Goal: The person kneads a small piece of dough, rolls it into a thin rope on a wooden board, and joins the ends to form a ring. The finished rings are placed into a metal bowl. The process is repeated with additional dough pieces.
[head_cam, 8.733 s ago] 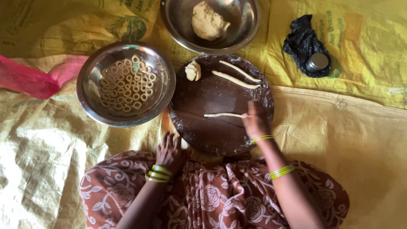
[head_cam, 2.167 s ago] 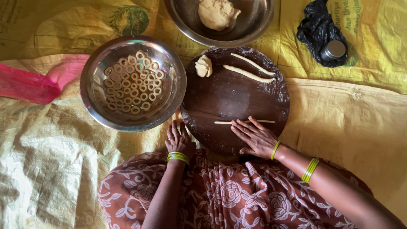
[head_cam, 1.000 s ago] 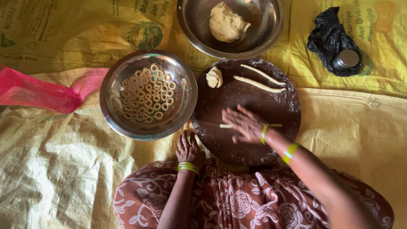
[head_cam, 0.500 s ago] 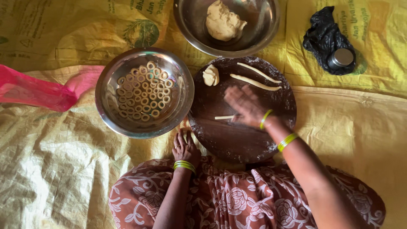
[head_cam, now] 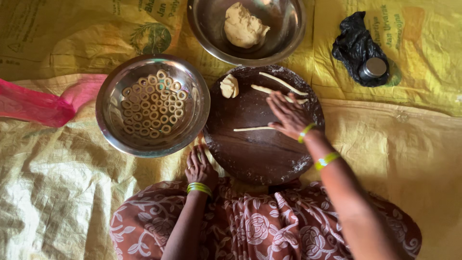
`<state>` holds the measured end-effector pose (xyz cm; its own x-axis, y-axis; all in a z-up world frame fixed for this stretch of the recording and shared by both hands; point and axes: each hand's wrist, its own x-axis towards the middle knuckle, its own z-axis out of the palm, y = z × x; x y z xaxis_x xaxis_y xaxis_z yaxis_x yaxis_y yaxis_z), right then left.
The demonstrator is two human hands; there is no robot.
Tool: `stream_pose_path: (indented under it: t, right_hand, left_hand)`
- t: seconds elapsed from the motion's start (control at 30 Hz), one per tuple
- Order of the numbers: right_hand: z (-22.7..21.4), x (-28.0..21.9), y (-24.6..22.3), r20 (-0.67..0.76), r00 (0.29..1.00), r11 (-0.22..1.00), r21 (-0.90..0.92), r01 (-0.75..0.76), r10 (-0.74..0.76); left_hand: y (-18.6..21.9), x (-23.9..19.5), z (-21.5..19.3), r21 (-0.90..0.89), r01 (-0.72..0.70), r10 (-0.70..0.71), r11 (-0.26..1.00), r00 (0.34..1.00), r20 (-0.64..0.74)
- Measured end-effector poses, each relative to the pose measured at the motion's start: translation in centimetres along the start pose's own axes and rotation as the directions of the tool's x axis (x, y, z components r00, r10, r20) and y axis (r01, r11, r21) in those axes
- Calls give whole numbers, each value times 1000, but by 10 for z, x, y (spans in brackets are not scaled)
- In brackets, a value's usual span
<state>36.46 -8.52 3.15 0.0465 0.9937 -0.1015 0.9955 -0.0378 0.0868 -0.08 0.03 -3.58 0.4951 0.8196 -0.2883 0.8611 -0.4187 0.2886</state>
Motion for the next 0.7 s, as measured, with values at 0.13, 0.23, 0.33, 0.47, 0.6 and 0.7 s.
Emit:
stream_pose_path:
  t: [0.13,0.23,0.33,0.47,0.6,0.7]
  right_hand:
    - [15,24,-20,-36,994,994,-42,103,-104]
    - [37,7,-30,64,976,978,34,206,-208]
    - [57,-35,-40,4,921,912,139,385,-389]
    - [69,-94,-56,-102,816,802,153,578,-569]
    - [71,-74,-47,19,834,832,73,549,-552]
    - [68,-26,-30,-18,907,904,79,421,-421]
  left_hand:
    - [0,-5,-1,-37,54,-54,998,999,-6]
    - [-1,-3,0,-50,33,-32,998,999,11]
    - [-2,-2,4,-17,-18,18,1000,1000,-25]
    - [2,0,4,26,-28,27,999,1000,6]
    - [3,2,0,41,-36,35,998,999,22]
    - [3,-2,-5,12,-41,41,999,999,8]
